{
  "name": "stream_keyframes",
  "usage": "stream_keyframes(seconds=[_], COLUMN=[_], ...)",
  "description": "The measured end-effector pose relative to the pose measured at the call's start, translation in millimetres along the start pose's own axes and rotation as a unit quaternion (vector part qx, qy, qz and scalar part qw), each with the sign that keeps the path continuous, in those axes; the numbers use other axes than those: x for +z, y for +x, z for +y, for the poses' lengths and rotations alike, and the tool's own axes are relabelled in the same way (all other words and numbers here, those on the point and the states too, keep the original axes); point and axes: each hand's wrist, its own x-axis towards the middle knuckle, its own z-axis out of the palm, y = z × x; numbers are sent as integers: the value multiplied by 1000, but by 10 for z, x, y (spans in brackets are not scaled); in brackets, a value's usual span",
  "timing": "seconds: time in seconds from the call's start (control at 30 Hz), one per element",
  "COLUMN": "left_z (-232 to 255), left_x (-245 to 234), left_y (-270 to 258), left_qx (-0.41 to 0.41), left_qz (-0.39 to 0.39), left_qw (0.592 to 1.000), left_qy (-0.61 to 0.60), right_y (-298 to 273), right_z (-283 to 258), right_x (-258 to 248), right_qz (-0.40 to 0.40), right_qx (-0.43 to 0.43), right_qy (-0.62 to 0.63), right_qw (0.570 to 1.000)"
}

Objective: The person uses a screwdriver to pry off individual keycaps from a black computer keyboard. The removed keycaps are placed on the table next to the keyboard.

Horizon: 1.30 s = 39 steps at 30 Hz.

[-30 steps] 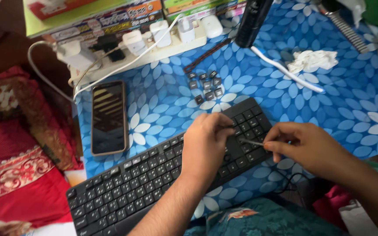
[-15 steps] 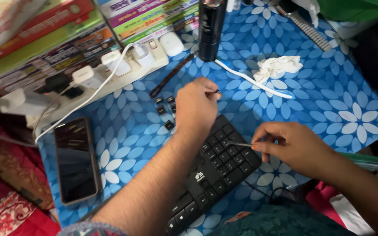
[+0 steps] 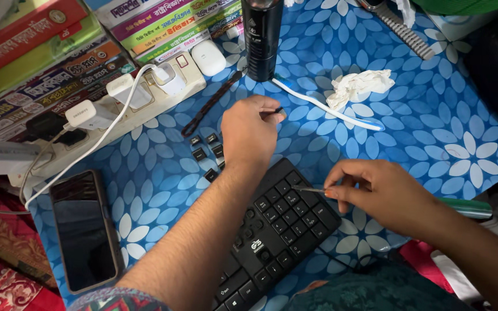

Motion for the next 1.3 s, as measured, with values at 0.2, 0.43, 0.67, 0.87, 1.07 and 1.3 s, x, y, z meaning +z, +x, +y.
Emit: stream_keyframes(seconds=[0.2,0.43,0.67,0.87,1.07,1.3], left_z=[115,129,-56,-111,-109,-100], left_x=[-182,-478,-663,-682,-636,-610], left_y=[-213,-1165,-1985,-2198,-2287,-2298], left_qx=[40,143,125,178,165,140], left_qz=[1,32,-17,-50,-34,6], left_qw=[999,988,990,977,978,985], left_qy=[-21,49,67,106,125,100], right_y=[-29,-345,-521,-699,-928,-961], right_z=[-24,-273,-301,-278,-251,-279], right_x=[-34,-2,262,428,637,688], right_qz=[3,-45,-8,44,111,81], right_qx=[-10,5,-61,-105,-188,-158], right_qy=[-15,-276,-273,-367,-485,-460], right_qw=[1000,960,960,923,847,870])
